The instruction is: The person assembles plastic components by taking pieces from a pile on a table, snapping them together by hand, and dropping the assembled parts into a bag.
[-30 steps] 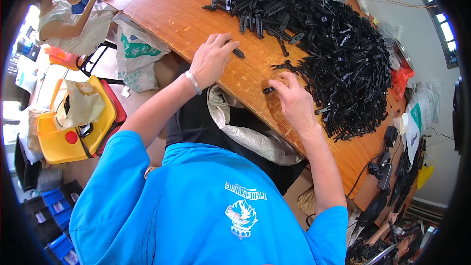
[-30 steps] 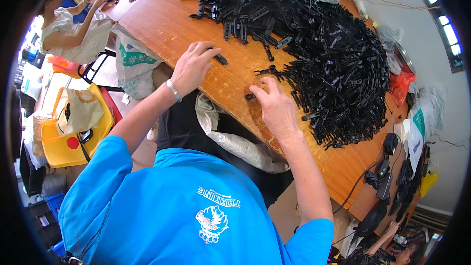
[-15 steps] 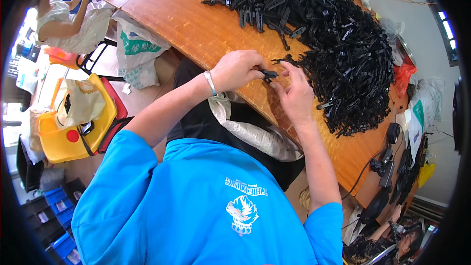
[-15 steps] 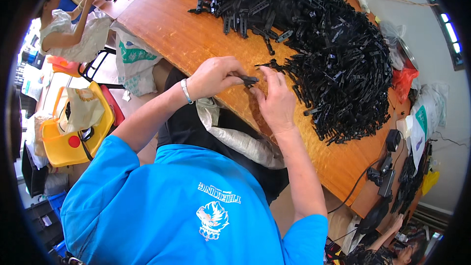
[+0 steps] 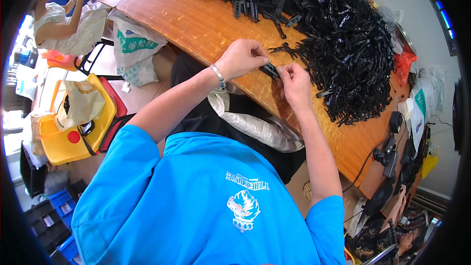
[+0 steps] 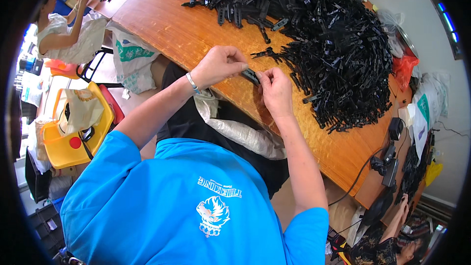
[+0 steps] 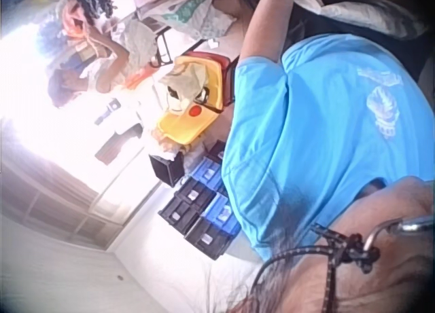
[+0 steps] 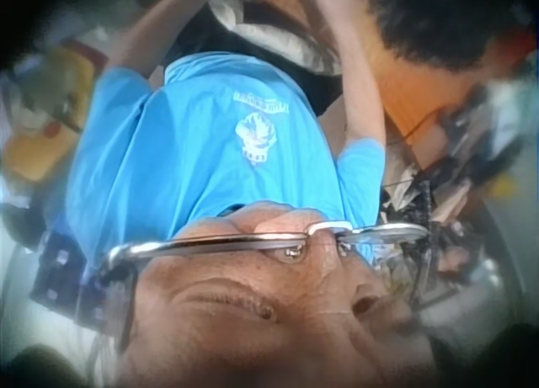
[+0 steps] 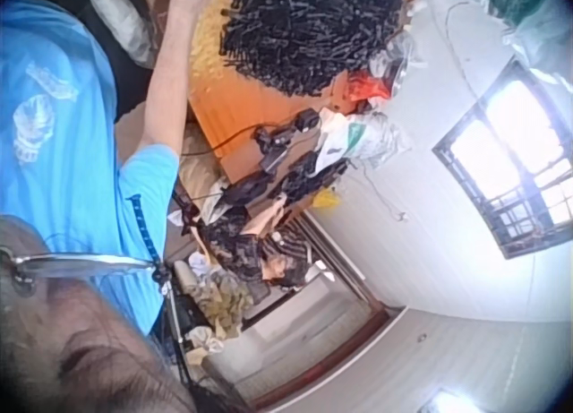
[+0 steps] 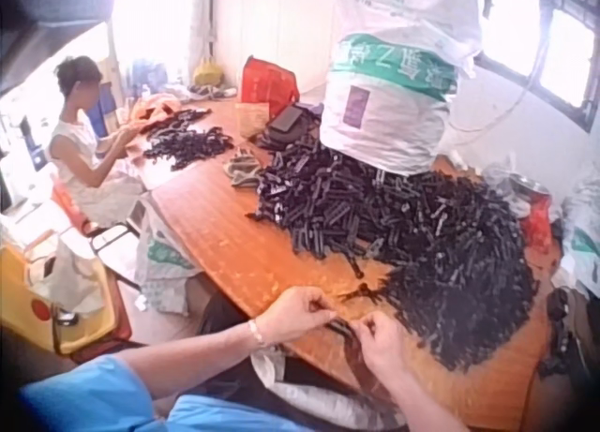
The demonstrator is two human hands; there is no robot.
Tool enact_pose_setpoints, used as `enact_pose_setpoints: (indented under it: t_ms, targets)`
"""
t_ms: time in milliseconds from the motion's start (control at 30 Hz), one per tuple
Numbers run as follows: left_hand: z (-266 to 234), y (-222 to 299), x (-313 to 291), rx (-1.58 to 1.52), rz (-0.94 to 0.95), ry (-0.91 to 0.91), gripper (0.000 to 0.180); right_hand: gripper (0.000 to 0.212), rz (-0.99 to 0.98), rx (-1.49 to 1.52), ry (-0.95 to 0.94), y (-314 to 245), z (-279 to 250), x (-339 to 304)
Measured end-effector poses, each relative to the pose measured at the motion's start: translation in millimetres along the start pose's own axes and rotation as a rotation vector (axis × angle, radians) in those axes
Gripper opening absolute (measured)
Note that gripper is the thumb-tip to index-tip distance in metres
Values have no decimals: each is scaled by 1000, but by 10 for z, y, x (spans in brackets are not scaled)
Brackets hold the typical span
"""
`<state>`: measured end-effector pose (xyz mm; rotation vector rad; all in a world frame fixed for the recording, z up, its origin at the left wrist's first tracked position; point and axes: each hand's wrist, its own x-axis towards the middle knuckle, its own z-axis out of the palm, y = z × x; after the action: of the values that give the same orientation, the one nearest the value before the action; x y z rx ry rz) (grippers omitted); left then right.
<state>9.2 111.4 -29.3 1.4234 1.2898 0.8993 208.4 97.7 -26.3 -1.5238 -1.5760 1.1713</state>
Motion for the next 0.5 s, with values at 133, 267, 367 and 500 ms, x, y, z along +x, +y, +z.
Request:
enact_pose_setpoints:
  t_ms: [133,267,367,500]
  targets:
    - [49,-33,19,57,44,67,19,25,-28,-56,5,119,21,70]
    - [44,-6,-15,167,57,86,20,26,-16,-136,16,130,51,78]
    - [56,-42,-8,205,54,100,21,27,-72,-259,51,147,67,66]
    - [96,-33,-9,258,80,125,20,27,-127,-329,86,152,64,48]
